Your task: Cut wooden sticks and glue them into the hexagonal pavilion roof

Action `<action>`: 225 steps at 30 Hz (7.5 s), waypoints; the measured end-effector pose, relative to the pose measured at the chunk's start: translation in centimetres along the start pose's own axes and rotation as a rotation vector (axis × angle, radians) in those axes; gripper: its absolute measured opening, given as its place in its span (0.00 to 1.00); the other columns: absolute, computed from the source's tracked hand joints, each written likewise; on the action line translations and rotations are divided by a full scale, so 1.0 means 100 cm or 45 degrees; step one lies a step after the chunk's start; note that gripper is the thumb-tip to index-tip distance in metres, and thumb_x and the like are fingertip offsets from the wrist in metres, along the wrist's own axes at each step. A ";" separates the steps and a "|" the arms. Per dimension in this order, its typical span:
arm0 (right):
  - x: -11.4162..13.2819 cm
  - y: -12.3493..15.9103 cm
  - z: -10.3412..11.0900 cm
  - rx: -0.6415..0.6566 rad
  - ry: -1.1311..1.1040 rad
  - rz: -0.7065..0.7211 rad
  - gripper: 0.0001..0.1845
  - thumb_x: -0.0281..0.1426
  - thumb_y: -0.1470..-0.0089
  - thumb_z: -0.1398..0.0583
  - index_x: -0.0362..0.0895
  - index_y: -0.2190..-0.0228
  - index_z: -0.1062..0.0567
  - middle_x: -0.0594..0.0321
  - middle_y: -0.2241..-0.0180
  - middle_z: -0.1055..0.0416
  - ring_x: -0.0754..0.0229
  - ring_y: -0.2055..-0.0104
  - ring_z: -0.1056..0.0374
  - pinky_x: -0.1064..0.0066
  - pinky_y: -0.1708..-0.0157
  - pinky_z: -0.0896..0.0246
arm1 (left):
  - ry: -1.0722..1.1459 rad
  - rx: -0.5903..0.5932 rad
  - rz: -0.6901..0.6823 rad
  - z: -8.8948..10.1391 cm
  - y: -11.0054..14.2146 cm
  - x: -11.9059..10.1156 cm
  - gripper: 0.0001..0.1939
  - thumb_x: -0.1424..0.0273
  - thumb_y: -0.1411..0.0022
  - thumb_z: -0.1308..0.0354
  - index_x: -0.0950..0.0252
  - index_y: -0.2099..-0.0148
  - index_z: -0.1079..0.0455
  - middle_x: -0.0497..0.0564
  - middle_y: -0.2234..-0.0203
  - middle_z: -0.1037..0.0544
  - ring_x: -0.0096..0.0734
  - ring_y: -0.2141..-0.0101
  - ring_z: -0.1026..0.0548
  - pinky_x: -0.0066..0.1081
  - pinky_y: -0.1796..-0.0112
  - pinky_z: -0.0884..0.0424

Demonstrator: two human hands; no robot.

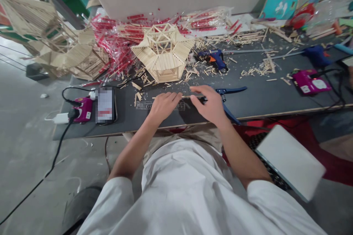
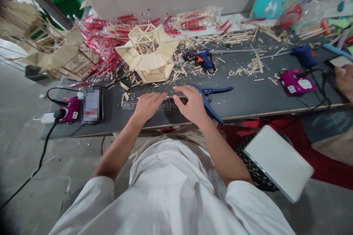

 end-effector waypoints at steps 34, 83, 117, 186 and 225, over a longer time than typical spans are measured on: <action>0.012 0.034 0.072 0.536 0.167 -0.208 0.32 0.48 0.27 0.51 0.41 0.34 0.32 0.44 0.44 0.26 0.42 0.42 0.28 0.48 0.41 0.33 | 0.539 -0.491 0.513 0.063 -0.009 -0.033 0.14 0.66 0.22 0.47 0.62 0.46 0.20 0.50 0.66 0.14 0.29 0.64 0.18 0.27 0.61 0.29; 0.008 0.049 0.095 0.224 0.510 -0.199 0.33 0.46 0.30 0.48 0.45 0.31 0.36 0.42 0.38 0.31 0.36 0.34 0.35 0.42 0.33 0.41 | 0.546 -0.686 0.596 0.119 0.014 -0.053 0.07 0.67 0.27 0.37 0.58 0.52 0.18 0.47 0.65 0.13 0.27 0.71 0.24 0.29 0.65 0.28; 0.038 -0.003 0.037 -0.223 -0.003 0.137 0.07 0.37 0.35 0.35 0.49 0.61 0.17 0.60 0.65 0.24 0.56 0.63 0.28 0.62 0.61 0.32 | 0.426 -0.494 0.549 0.089 0.021 -0.024 0.09 0.66 0.26 0.40 0.57 0.49 0.19 0.48 0.62 0.14 0.34 0.63 0.25 0.34 0.57 0.29; -0.003 -0.033 -0.024 -0.025 -0.153 0.107 0.08 0.27 0.46 0.38 0.45 0.68 0.16 0.61 0.68 0.21 0.58 0.67 0.28 0.65 0.63 0.33 | 0.424 -0.248 0.543 0.035 0.018 0.005 0.18 0.62 0.21 0.52 0.60 0.49 0.20 0.53 0.62 0.15 0.39 0.60 0.25 0.35 0.56 0.32; -0.022 -0.024 -0.033 -0.069 -0.216 0.058 0.07 0.29 0.45 0.36 0.43 0.68 0.16 0.61 0.70 0.23 0.61 0.72 0.32 0.67 0.70 0.38 | 0.488 -0.041 1.502 0.021 0.087 0.034 0.31 0.56 0.41 0.27 0.64 0.41 0.30 0.62 0.46 0.29 0.52 0.48 0.24 0.49 0.44 0.28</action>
Point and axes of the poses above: each hand's wrist, its own y-axis away from the middle knuckle, its own z-axis out of the back of the hand, x = y × z, the point moved 1 cm from there along -y, towards the middle knuckle
